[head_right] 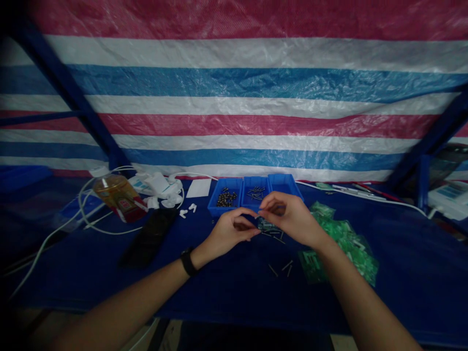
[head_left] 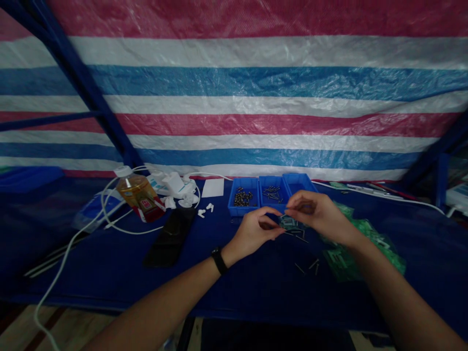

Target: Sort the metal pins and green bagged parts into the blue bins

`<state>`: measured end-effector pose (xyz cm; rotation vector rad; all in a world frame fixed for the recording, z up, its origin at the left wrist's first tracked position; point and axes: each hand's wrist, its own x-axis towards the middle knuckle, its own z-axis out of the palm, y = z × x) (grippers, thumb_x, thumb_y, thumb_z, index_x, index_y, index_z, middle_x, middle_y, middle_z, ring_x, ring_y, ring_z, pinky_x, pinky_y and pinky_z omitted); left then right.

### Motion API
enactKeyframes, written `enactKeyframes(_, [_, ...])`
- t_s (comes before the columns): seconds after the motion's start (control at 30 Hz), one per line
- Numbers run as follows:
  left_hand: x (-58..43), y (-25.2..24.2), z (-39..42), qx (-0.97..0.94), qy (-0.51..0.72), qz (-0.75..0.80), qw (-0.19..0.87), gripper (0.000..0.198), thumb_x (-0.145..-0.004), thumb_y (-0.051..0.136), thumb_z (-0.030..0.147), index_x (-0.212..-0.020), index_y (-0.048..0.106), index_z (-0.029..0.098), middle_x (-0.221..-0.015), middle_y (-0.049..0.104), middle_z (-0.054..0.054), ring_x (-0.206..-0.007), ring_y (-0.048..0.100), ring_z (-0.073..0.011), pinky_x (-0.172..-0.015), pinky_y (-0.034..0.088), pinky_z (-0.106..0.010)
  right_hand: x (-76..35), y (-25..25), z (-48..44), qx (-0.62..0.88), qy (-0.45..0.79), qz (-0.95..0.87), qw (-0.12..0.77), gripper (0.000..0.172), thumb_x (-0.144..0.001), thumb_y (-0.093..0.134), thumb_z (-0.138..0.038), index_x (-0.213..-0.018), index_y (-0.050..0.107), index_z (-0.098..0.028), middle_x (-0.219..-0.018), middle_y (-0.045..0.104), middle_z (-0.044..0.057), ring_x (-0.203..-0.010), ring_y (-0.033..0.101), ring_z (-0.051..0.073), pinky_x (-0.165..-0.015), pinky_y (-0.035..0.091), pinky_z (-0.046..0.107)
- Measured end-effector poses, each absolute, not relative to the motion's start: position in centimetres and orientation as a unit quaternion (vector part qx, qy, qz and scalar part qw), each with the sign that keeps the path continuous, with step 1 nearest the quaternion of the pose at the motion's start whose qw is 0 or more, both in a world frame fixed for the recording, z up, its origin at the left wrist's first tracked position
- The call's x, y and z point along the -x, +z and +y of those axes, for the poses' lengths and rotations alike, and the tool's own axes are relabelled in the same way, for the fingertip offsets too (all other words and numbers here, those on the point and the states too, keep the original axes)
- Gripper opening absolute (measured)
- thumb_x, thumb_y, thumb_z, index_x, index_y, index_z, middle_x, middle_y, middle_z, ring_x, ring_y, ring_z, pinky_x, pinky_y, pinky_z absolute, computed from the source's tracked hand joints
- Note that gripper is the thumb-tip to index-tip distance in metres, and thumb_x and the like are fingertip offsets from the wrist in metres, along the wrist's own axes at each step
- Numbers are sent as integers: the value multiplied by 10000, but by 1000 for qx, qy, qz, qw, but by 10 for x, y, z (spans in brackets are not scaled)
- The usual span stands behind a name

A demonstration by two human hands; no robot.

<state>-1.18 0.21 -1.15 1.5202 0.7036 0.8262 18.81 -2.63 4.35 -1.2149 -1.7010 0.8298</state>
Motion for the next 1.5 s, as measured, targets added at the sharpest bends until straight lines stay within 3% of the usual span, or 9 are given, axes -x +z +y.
enactKeyframes(0.13, [12,-12,3,-664,342,311,588,412,-731,838,349,-1045,653,156,-738,721,-19,-553,645,-110,-515,479,-197,-192,50,-1,514,178,-625,560,280,-830,706,-455,-930,669,-196,-949,730,79,-844,682,205,-803,551,355])
enactKeyframes(0.27, [11,-14,7,-649,365,326,583,432,-716,850,352,-1042,644,156,-732,722,-15,-534,641,-108,-510,484,-198,-195,48,2,566,64,-663,485,295,-920,582,-438,-1013,708,-188,-1008,734,93,-845,678,214,-819,525,365])
enactKeyframes(0.37, [11,-13,8,-640,385,331,576,442,-708,853,386,-1031,653,159,-749,729,-19,-535,639,-108,-510,492,-204,-192,43,-13,555,162,-707,407,291,-919,583,-446,-950,727,-195,-869,746,62,-755,668,197,-733,513,329])
enactKeyframes(0.5, [11,-11,7,-630,419,316,572,462,-700,854,419,-1028,657,160,-766,741,-25,-543,640,-108,-527,509,-213,-184,37,-28,495,280,-759,318,272,-901,613,-429,-899,754,-196,-845,754,45,-727,662,179,-693,497,309])
enactKeyframes(0.77, [14,-11,5,-631,445,294,563,413,-731,842,385,-1029,658,165,-773,750,-28,-556,660,-112,-562,532,-222,-191,29,-22,452,482,-671,335,317,-782,768,-405,-1021,758,-198,-899,773,45,-823,698,173,-771,529,319])
enactKeyframes(1.0, [14,-3,2,-617,462,293,566,371,-722,851,384,-963,681,160,-771,754,-36,-558,671,-118,-559,540,-219,-189,29,-22,477,560,-551,395,251,-668,869,-372,-816,779,-191,-751,742,19,-715,670,128,-747,530,282])
enactKeyframes(1.1, [13,-4,1,-631,459,294,552,357,-724,850,381,-954,691,159,-767,754,-36,-550,665,-111,-554,533,-211,-188,29,-23,468,608,-512,387,267,-653,882,-353,-823,779,-174,-768,739,22,-735,678,119,-760,529,257])
enactKeyframes(1.27, [11,-8,0,-644,469,294,527,352,-725,850,373,-956,700,153,-781,755,-39,-530,651,-99,-525,510,-195,-188,26,-24,473,611,-513,375,294,-655,873,-357,-837,777,-147,-798,732,38,-752,671,126,-757,528,248])
enactKeyframes(1.5, [11,-6,2,-622,514,308,504,375,-742,834,381,-1013,698,161,-814,740,-26,-491,615,-76,-461,466,-167,-199,39,-20,509,497,-584,392,239,-669,824,-402,-740,762,-183,-724,723,40,-700,659,165,-692,539,289])
